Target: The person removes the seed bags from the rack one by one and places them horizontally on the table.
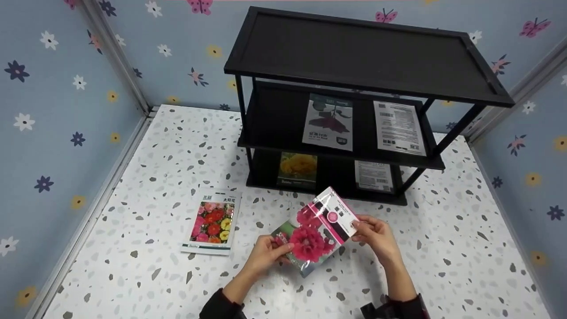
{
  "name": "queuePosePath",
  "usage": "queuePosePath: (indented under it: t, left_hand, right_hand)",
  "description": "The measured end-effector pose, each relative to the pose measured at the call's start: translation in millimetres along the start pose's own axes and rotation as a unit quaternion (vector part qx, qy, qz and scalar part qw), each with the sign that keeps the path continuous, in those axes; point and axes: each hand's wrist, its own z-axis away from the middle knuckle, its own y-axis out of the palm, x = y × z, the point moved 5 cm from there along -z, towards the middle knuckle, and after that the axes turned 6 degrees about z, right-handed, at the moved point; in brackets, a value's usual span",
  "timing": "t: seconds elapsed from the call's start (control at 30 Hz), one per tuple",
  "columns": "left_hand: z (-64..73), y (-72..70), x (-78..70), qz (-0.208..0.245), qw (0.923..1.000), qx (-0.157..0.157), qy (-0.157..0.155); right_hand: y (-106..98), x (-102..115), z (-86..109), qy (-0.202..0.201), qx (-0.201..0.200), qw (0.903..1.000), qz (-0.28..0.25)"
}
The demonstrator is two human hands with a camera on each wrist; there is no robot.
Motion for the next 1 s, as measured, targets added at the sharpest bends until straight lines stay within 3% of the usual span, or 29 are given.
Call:
queuePosePath:
  t: [0.17, 0.27, 0.33, 0.47, 0.57, 0.6, 0.8, 0.93, 1.0]
  left_hand:
    - [-4.7, -6.7, 7.4, 0.006, 0.9997, -0.024, -0.004]
    - [-9.5, -7.6, 14.6, 0.044, 0.9971, -0.062, 0.002]
    - [-11.6, -3.8, 15.8, 0.082, 0.9920, -0.093, 0.022]
    - [-15.1, 10.6, 18.2, 0.154, 0.9726, -0.144, 0.098]
    - [-19.3, 22.9, 26.8, 0.201, 0.9549, -0.149, 0.160]
    - [-26.3, 23.8, 39.1, 0.217, 0.9489, -0.145, 0.178]
    - [-44.9, 28.1, 74.0, 0.249, 0.9261, -0.185, 0.215]
    - [-39.8, 34.7, 60.5, 0.264, 0.9113, -0.217, 0.230]
    - [-38.6, 34.2, 56.9, 0.261, 0.9112, -0.228, 0.224]
  right_hand:
    - [3, -1, 1.4, -0.022, -0.007, 0.9997, -0.006]
    - [4, -1, 1.6, -0.049, -0.030, 0.9976, -0.039]
    - [4, -2, 1.3, -0.072, -0.047, 0.9943, -0.063]
    - [7, -8, 1.1, -0.096, -0.080, 0.9876, -0.094]
    - [12, -10, 1.6, -0.094, -0.102, 0.9836, -0.115]
    - [14, -10, 1.8, -0.091, -0.108, 0.9824, -0.122]
    - [26, -10, 4.6, -0.060, -0.143, 0.9746, -0.162]
    - [30, -12, 6.2, -0.047, -0.146, 0.9728, -0.174]
    - [32, -13, 6.5, -0.044, -0.138, 0.9740, -0.175]
